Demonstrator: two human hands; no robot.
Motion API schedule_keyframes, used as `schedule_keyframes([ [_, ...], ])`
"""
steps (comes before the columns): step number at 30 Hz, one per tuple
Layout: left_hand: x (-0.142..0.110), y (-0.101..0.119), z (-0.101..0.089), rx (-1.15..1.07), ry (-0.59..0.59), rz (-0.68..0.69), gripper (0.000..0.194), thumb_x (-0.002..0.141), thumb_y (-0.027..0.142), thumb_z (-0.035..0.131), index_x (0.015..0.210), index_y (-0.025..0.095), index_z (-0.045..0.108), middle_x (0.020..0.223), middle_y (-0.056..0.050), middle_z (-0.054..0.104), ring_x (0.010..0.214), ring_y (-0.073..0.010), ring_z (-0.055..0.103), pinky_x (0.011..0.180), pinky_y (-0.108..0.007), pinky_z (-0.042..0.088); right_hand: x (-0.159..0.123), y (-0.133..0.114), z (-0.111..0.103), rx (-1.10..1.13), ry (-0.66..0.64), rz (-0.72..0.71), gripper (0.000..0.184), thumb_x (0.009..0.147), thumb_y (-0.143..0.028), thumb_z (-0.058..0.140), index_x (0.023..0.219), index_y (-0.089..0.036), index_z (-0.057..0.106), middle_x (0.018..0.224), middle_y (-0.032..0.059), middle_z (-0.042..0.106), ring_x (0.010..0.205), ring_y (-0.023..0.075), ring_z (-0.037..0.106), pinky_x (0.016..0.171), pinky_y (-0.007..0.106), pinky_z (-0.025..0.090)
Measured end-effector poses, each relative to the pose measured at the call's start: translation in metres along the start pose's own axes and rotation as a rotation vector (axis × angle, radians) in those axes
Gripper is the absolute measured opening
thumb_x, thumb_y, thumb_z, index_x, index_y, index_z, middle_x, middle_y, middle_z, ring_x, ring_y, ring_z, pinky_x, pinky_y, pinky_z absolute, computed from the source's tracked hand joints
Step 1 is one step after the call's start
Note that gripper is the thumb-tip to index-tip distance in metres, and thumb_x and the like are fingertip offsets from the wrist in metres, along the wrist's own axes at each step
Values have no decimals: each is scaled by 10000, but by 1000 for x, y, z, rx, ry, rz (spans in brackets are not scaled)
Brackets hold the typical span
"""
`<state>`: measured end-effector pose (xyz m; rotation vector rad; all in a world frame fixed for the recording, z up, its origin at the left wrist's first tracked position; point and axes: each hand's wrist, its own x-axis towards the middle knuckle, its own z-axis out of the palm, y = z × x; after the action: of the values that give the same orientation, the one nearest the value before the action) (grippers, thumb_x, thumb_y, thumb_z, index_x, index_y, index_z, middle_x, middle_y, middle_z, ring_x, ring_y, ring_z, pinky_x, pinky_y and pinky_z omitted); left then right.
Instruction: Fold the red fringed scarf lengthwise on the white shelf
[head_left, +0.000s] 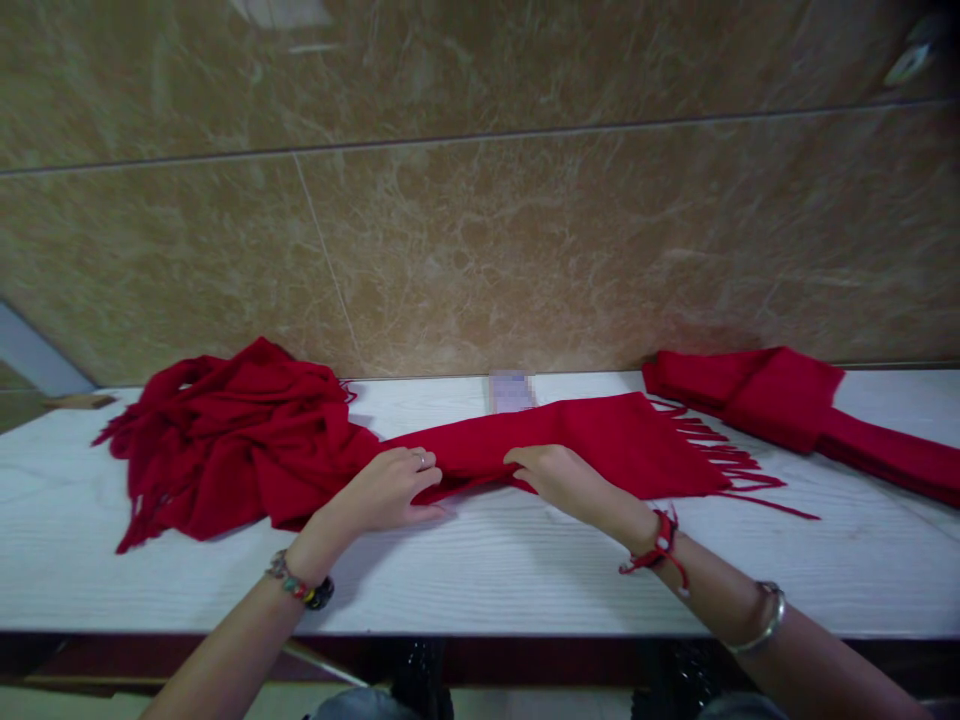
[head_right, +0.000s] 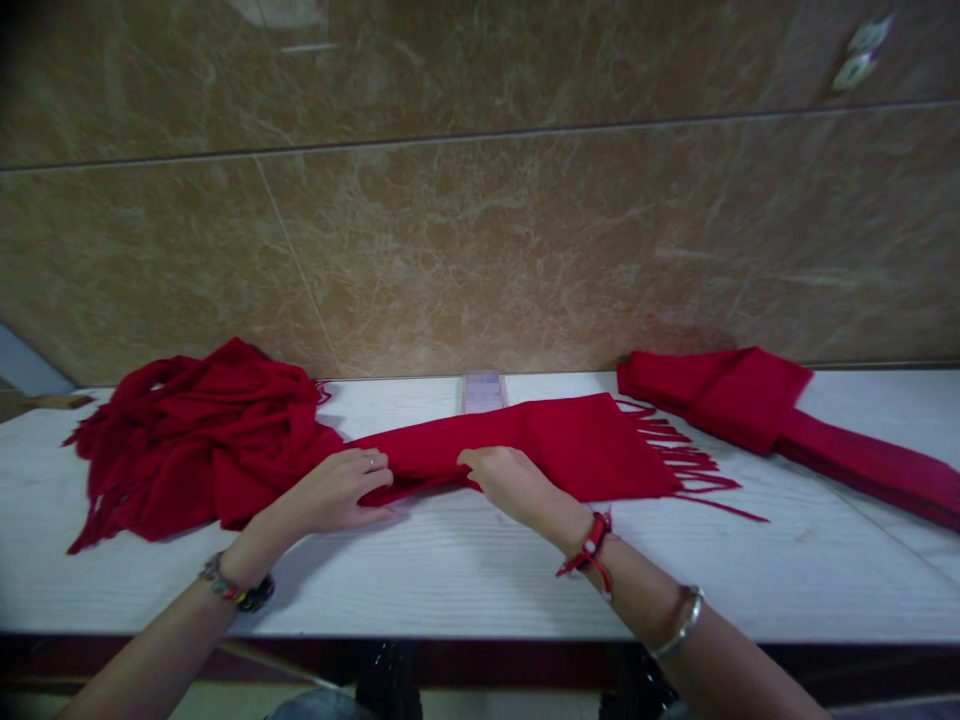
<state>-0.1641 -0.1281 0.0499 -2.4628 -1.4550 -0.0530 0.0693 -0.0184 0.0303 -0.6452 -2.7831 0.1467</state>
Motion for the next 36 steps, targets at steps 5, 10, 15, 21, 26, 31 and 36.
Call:
schedule_keyframes([
  [5, 6, 2, -4, -18, 62, -3, 120, 803, 216, 511, 768, 175, 619, 1055, -88, 552, 978, -208, 511, 848, -346, 406, 2, -2, -3, 61, -26, -24, 182, 842, -125, 486, 958, -156, 622, 931, 70, 673, 864, 161, 618, 745, 234, 434],
  [10, 9, -1, -12, -124, 26, 3, 144, 784, 126, 462, 774, 165, 600, 991, -67, 593, 887, -158, 549, 769, -262, 435, 2, -7, -4, 30, -42, -55, 172, 845, -137, 493, 946, -151, 632, 945, 70, 670, 874, 166, 610, 744, 238, 432],
  [15, 7, -4, -23, -111, -92, -78, 126, 787, 131, 451, 742, 169, 563, 735, -14, 605, 646, -117, 553, 589, -202, 406, -2, -9, -8, -38, -70, -113, 157, 859, -149, 481, 893, -132, 633, 907, 76, 666, 838, 167, 608, 707, 244, 431],
  [21, 3, -1, -23, -105, -199, -102, 145, 808, 167, 463, 914, 201, 557, 763, -8, 648, 666, -136, 598, 583, -204, 414, -6, -12, -8, -62, -49, -190, 146, 842, -180, 515, 945, -141, 612, 911, 71, 645, 846, 166, 588, 710, 253, 427],
  [26, 6, -4, -19, -85, -258, -80, 210, 823, 111, 407, 853, 194, 597, 775, -19, 658, 710, -134, 611, 632, -205, 431, -6, -13, -3, -80, -4, -180, 148, 833, -168, 526, 962, -143, 595, 945, 77, 623, 875, 170, 571, 727, 260, 422],
  [31, 10, 6, -20, -39, -247, -129, 208, 827, 128, 426, 964, 187, 571, 908, -44, 640, 825, -154, 601, 699, -233, 447, -3, -9, 2, -38, -35, -128, 99, 841, -158, 526, 865, -125, 615, 877, 73, 647, 818, 164, 595, 695, 245, 416],
  [36, 25, 30, -11, -1, -167, -111, 232, 786, 273, 563, 994, 172, 547, 986, -75, 580, 852, -195, 578, 705, -277, 458, -2, -5, 4, -17, -41, -107, 106, 837, -141, 529, 850, -129, 633, 851, 68, 664, 785, 160, 612, 664, 230, 411],
])
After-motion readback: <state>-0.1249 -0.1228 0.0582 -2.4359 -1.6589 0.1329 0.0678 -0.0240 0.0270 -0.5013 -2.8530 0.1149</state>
